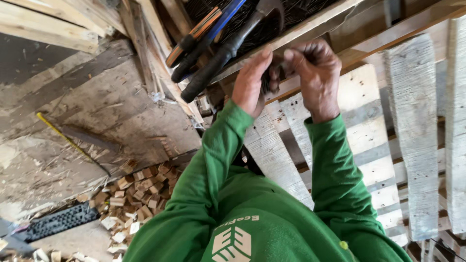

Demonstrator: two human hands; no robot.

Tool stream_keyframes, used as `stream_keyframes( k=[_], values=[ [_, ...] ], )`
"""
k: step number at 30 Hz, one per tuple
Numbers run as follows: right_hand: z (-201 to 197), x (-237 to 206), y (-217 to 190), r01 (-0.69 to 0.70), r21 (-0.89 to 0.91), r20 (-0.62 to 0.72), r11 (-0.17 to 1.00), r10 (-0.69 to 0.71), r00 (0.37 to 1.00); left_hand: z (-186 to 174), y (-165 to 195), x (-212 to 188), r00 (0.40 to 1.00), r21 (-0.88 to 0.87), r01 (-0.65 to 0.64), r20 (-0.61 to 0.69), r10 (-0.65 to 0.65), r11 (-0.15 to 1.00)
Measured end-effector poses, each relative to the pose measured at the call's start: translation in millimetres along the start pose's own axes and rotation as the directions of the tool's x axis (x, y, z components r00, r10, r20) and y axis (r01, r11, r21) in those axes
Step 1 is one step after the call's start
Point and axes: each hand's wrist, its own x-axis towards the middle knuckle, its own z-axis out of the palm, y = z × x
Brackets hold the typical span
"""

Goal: The person repairs a wooden pallet, hammering nails into its slats with a claw hammer. They take nails from a container, position each nail on a board, and drive it in, working across the pallet deck.

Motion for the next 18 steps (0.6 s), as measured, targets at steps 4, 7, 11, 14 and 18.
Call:
stream_keyframes(
  k=[4,7,11,14,18],
  values=[
    [15,-23,22,-0.201,0.084,0.006,0.976,0.201,0.979,-24,-1,-29,0.996,0.106,-0.004,0.095,-0.006,0.994],
    [24,-29,29,-0.24,0.052,0.129,0.969,0.232,0.964,-46,10,-39,0.985,0.153,0.0,0.171,-0.027,0.988],
    [52,-37,47,-0.474,0.405,0.199,0.782,0.431,0.88,-86,31,-81,0.993,0.166,0.022,0.112,-0.041,0.986],
    [92,-39,63,-0.686,0.177,0.25,0.706,0.642,0.725,-124,47,-132,0.99,0.23,0.12,0.044,-0.134,0.966],
    [153,-32,67,-0.697,0.57,0.397,0.436,0.597,0.697,-161,56,-187,0.953,0.422,0.3,-0.091,-0.29,0.856]
  ],
)
